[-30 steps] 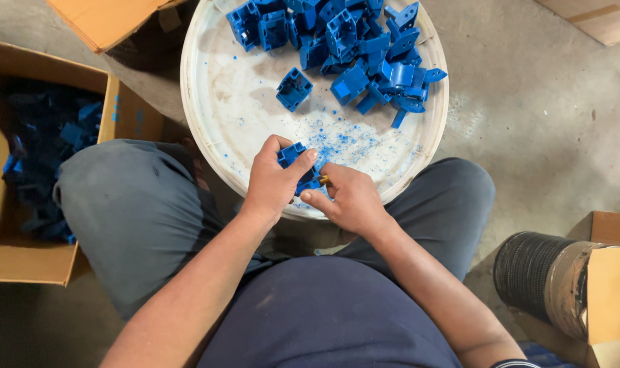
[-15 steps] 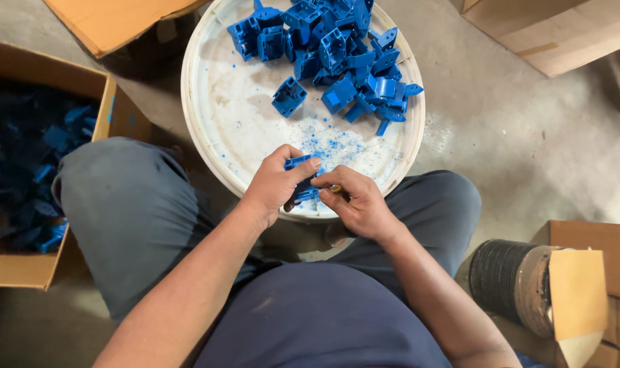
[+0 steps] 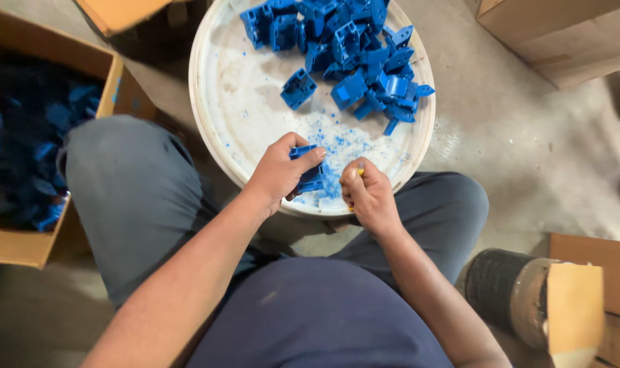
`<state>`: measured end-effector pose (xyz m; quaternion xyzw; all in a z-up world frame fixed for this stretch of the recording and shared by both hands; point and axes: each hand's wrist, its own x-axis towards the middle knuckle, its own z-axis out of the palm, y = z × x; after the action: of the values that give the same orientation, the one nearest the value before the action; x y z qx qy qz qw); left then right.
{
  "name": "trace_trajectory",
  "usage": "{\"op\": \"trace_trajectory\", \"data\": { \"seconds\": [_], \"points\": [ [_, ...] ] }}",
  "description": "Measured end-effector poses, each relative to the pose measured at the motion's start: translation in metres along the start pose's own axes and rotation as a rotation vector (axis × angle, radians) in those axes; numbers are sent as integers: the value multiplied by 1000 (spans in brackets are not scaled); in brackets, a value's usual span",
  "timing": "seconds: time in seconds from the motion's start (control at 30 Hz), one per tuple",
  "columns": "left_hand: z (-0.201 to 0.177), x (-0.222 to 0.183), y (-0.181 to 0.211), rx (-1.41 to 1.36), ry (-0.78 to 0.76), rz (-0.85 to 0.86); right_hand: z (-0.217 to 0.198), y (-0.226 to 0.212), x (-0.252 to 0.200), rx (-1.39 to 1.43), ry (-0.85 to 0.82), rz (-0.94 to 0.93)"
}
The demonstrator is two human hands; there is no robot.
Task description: The person cleans blue plastic components by using a yellow scraping tool to remove excess material and debris from several parts one at a time, then places the finished pieces into a box.
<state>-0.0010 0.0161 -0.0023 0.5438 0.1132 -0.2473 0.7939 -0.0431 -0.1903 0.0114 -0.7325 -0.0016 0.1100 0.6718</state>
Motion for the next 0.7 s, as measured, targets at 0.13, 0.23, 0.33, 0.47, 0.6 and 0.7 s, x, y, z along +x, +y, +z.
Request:
{"op": "trace_trajectory", "data": {
  "seconds": [0.13, 0.23, 0.33, 0.47, 0.6, 0.7],
  "points": [
    [-1, -1, 9, -66, 32, 10, 6, -17, 1, -662, 39, -216],
    [-1, -1, 6, -89, 17, 7, 21, -24, 0, -818, 45, -369],
    [0, 1, 2, -70, 13, 11, 27, -28, 4, -921, 36, -435],
    [-1, 4, -4, -54, 8, -3, 31, -27, 7, -958, 33, -457],
    [-3, 7, -10, -72, -34, 32, 31, -24, 7, -989, 46, -520],
    [-4, 7, -10, 6, 5, -60, 30, -23, 7, -997, 19, -510]
  ]
}}
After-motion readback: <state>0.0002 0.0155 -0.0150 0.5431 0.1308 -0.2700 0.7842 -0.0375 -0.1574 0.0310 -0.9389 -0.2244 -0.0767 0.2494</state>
